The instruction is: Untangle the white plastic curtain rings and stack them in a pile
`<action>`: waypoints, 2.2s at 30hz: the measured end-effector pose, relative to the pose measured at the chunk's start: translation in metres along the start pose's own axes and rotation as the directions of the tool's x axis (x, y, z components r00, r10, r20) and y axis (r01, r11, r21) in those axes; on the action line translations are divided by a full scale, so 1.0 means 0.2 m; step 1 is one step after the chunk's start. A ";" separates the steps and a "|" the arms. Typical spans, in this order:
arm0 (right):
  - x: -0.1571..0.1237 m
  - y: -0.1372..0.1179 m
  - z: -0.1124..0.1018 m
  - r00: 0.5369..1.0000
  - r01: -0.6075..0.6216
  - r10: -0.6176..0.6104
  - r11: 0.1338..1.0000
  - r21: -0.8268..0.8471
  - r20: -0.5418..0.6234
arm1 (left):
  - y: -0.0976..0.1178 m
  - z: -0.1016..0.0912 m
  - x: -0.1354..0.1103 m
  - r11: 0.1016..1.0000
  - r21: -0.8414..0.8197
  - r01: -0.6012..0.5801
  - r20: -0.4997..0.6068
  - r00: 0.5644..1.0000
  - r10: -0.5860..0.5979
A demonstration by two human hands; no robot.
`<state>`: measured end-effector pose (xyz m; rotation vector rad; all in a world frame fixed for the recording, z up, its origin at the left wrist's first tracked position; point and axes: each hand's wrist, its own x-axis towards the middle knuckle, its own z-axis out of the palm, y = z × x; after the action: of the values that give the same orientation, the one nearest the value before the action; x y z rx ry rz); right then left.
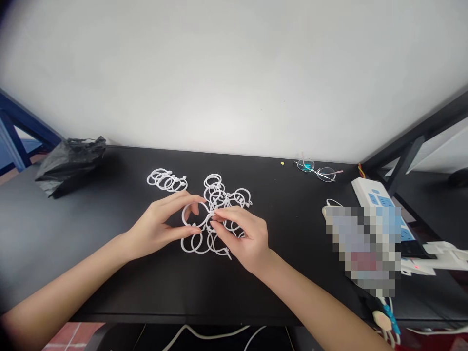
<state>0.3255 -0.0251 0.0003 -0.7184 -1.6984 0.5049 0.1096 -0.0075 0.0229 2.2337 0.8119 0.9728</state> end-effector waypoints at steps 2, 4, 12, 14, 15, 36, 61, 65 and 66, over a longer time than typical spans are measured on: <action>0.01 0.00 0.00 1.000 0.018 -0.018 1.000 -0.023 0.008 | 0.00 0.00 0.00 1.000 0.019 -0.021 0.020 1.000 0.021; 0.02 -0.01 -0.01 0.999 0.027 -0.026 0.999 -0.037 0.024 | -0.01 -0.01 0.00 0.999 0.019 -0.043 0.036 0.998 0.042; 0.01 -0.02 -0.01 0.997 0.072 -0.072 0.994 -0.079 -0.003 | -0.01 0.01 0.00 0.981 0.144 -0.130 -0.144 0.978 0.151; 0.01 -0.01 -0.01 0.996 0.084 -0.086 0.992 -0.095 -0.019 | -0.01 0.02 0.00 0.973 0.186 -0.135 -0.185 0.968 0.170; 0.01 -0.01 -0.01 0.996 0.084 -0.088 0.991 -0.105 -0.026 | -0.01 0.02 0.00 0.970 0.198 -0.143 -0.196 0.964 0.182; 0.00 -0.03 -0.02 0.991 0.129 -0.132 0.982 -0.135 -0.016 | -0.01 0.06 -0.02 0.977 0.161 -0.138 -0.232 0.957 0.174; 0.02 0.00 -0.02 0.992 -0.118 0.118 0.993 -0.007 -0.042 | -0.11 -0.03 0.01 0.936 0.352 -0.003 -0.340 0.931 0.131; 0.02 0.00 -0.03 0.992 -0.128 0.128 0.992 -0.013 0.007 | -0.10 -0.02 0.02 0.930 0.367 -0.006 -0.308 0.943 0.128; 0.02 0.00 -0.03 0.992 -0.127 0.127 0.992 -0.013 0.010 | -0.10 -0.02 0.02 0.928 0.372 -0.008 -0.304 0.944 0.130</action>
<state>0.3302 -0.0228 0.0036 -0.8381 -1.6737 0.5882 0.1026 0.0083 0.0134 2.4628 1.1461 1.3409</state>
